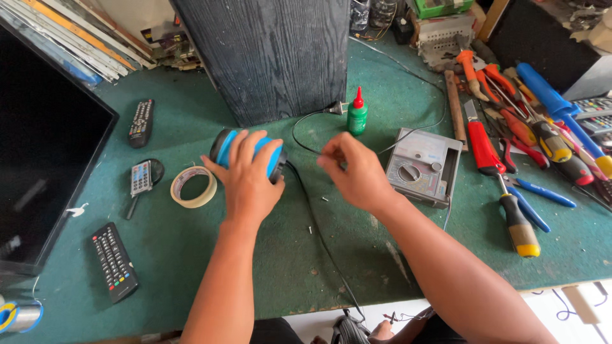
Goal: The person uses a screwdriver to remove screws from the bottom of a blue cylindrical device. They systematically unscrew fasteners and place them on the workbench. Finally, they separate the bottom cover to reveal the internal components.
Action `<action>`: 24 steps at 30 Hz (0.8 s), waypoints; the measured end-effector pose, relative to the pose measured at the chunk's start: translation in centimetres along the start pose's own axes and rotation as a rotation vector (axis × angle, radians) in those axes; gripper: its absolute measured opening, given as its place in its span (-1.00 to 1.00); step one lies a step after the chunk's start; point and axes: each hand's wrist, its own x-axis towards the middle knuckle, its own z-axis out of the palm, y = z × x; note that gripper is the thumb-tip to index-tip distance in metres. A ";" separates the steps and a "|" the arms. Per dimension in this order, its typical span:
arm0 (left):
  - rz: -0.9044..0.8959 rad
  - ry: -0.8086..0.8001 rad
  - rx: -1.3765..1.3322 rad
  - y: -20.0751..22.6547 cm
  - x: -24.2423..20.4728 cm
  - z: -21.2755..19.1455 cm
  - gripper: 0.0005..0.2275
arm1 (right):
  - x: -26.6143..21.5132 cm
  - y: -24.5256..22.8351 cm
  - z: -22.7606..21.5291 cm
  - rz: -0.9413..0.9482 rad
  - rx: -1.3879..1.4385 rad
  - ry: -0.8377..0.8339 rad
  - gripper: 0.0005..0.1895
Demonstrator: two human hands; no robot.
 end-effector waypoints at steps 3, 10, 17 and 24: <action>-0.093 -0.014 -0.092 -1.6 -0.3 0.5 -0.35 | -0.8 0.0 0.0 0.048 0.014 -0.258 -0.76; -0.295 0.236 -0.584 -2.8 0.1 1.2 -0.38 | 0.1 -1.0 -1.2 0.009 -0.016 -0.051 -0.91; -0.508 0.211 -0.976 -2.1 0.5 -0.2 -0.38 | -0.2 -3.7 -2.3 -0.123 0.016 -0.072 -0.60; -0.460 0.195 -0.961 -2.2 0.5 0.2 -0.39 | -0.3 -5.3 -3.6 -0.225 0.084 -0.097 -0.68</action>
